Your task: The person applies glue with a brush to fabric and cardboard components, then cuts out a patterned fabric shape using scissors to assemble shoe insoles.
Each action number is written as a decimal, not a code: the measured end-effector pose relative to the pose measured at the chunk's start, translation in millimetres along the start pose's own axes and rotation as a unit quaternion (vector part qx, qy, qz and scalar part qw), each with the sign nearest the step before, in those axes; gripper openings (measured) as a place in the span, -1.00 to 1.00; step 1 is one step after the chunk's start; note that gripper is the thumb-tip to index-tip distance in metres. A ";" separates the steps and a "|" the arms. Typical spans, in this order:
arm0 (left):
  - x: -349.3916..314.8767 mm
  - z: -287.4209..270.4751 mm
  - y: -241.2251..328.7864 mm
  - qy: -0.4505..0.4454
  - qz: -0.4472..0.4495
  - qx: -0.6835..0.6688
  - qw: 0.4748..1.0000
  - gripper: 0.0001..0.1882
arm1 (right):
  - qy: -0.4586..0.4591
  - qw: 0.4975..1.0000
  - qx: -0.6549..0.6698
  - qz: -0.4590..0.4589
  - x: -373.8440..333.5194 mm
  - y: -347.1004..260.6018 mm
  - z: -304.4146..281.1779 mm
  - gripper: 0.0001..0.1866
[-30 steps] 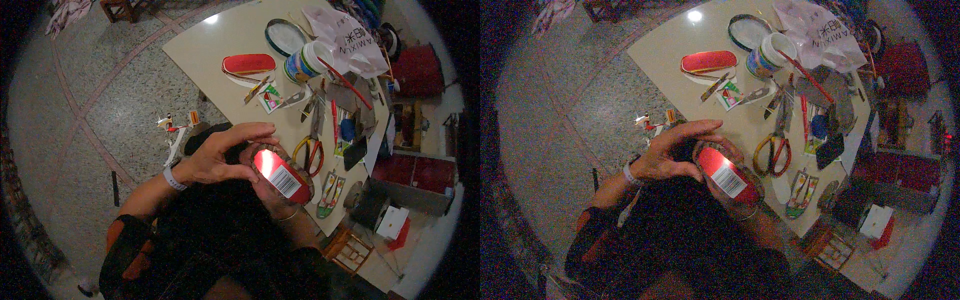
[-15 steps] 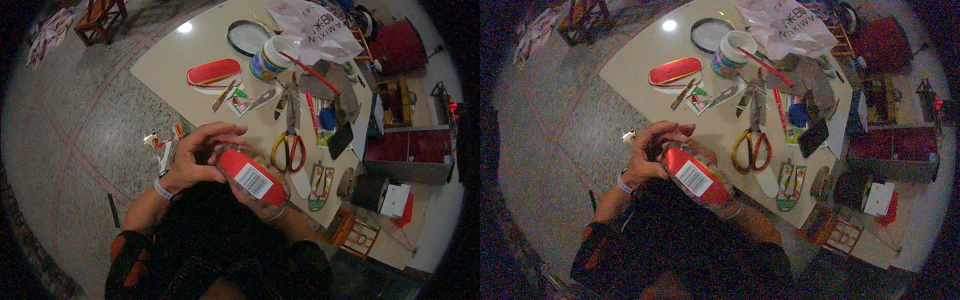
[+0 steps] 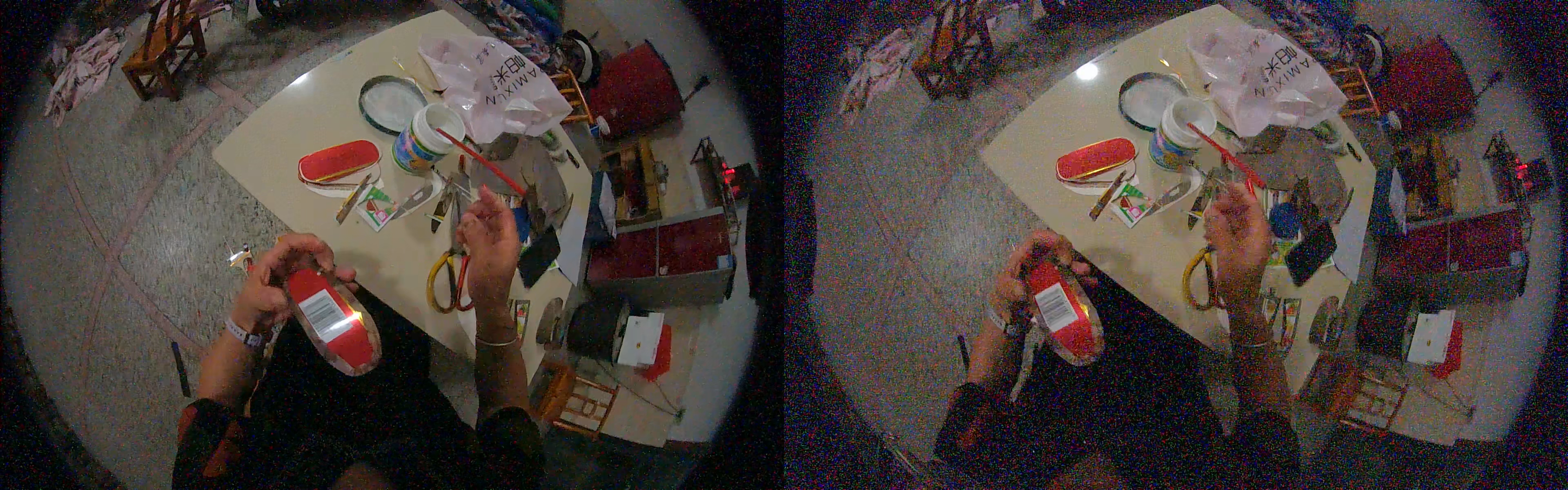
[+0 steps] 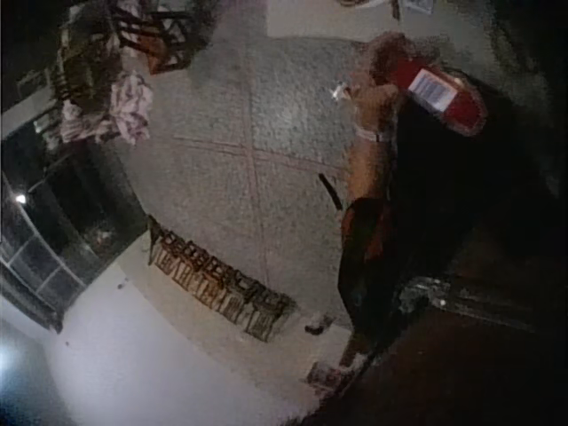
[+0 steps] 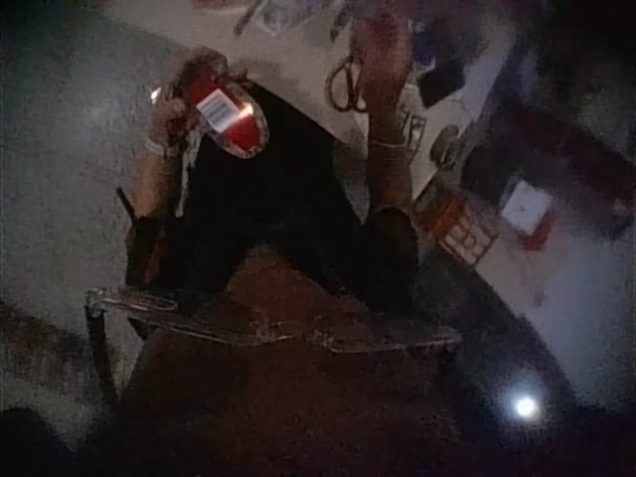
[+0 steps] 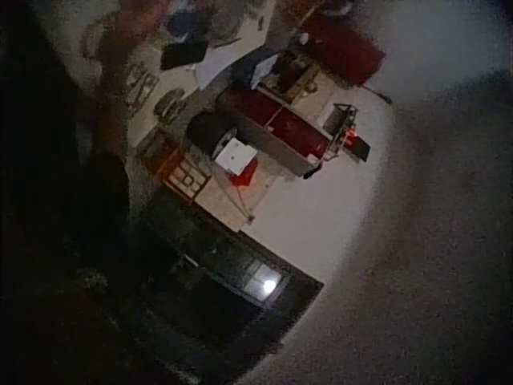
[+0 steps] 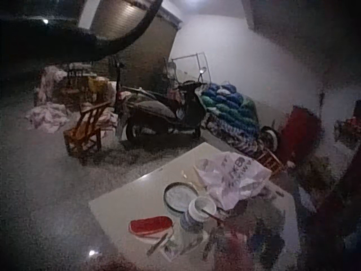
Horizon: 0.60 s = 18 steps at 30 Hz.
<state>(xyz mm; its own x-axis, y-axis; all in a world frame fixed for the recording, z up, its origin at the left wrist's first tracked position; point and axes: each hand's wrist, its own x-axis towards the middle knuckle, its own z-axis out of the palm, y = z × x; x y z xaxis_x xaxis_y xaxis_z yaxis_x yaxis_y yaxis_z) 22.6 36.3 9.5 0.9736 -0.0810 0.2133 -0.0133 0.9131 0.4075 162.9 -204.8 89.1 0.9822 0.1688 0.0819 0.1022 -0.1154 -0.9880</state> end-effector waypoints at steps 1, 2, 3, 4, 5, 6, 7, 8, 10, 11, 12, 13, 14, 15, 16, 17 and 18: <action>-0.6 -0.8 -1.5 -0.004 -0.008 0.010 1.000 -0.26 | 0.008 0.999 0.018 -0.042 9.0 0.4 1.9 -0.54; -1.2 -2.7 -3.3 -0.005 -0.018 0.024 1.000 -0.26 | 0.017 0.996 0.042 -0.083 17.0 0.9 3.6 -0.50; -1.8 -3.7 -5.0 -0.007 -0.029 0.038 0.999 -0.26 | 0.006 0.995 0.034 -0.089 25.1 -0.3 6.0 -0.52; -3.0 -2.7 -6.8 -0.002 -0.034 0.033 0.999 -0.25 | -0.005 0.995 0.027 -0.096 32.9 -2.0 8.7 -0.54; -4.5 -4.8 -8.2 -0.008 -0.038 0.043 0.998 -0.24 | -0.019 0.994 0.017 -0.103 41.3 -3.8 13.2 -0.56; -5.5 -8.1 -9.8 -0.013 -0.043 0.053 0.998 -0.24 | -0.016 0.987 -0.026 -0.161 50.3 -1.5 17.1 -0.60; -5.6 -9.5 -10.4 -0.019 -0.048 0.062 0.997 -0.23 | -0.013 0.974 -0.068 -0.218 59.4 3.6 20.2 -0.65; -5.5 -6.7 -9.9 -0.014 -0.055 0.062 0.996 -0.24 | -0.009 0.956 -0.111 -0.272 65.0 6.5 22.2 -0.69; -3.8 -7.2 -10.2 -0.018 -0.060 0.064 0.996 -0.24 | -0.019 0.971 -0.060 -0.230 71.5 5.1 21.9 -0.77; -3.8 -7.7 -10.5 -0.018 -0.061 0.065 0.996 -0.24 | -0.026 0.977 -0.033 -0.208 73.6 4.6 22.4 -0.80; -3.3 -6.5 -9.8 -0.011 -0.066 0.062 0.996 -0.23 | -0.011 0.977 -0.029 -0.210 73.8 -0.1 21.9 -0.81; -2.4 -4.1 -8.7 -0.005 -0.070 0.058 0.996 -0.23 | 0.004 0.977 -0.024 -0.211 72.5 -9.3 20.8 -0.81; -2.1 -2.2 -9.0 0.001 -0.075 0.054 0.996 -0.22 | 0.020 0.977 -0.020 -0.213 71.8 -14.5 18.5 -0.81; -1.7 -2.1 -10.5 0.007 -0.074 0.052 0.996 -0.23 | 0.018 0.972 -0.032 -0.233 74.3 -12.2 15.2 -0.81; -1.4 -2.4 -12.3 0.013 -0.072 0.050 0.996 -0.24 | 0.017 0.966 -0.044 -0.253 77.8 -8.1 11.5 -0.82; -0.4 -2.5 -13.7 0.018 -0.072 0.047 0.996 -0.25 | 0.016 0.960 -0.057 -0.273 80.3 -6.4 7.7 -0.82; 0.6 -2.6 -14.5 0.024 -0.079 0.039 0.996 -0.26 | 0.012 0.958 -0.066 -0.279 81.4 -6.5 5.2 -0.82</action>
<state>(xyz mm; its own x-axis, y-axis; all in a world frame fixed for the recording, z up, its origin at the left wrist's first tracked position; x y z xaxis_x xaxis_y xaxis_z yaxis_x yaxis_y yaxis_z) 24.0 24.0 1.4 0.9749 -0.1994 0.0991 0.1243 0.8568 0.5004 241.4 -185.2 101.5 0.7726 0.2176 0.5964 0.6292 -0.1366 -0.7652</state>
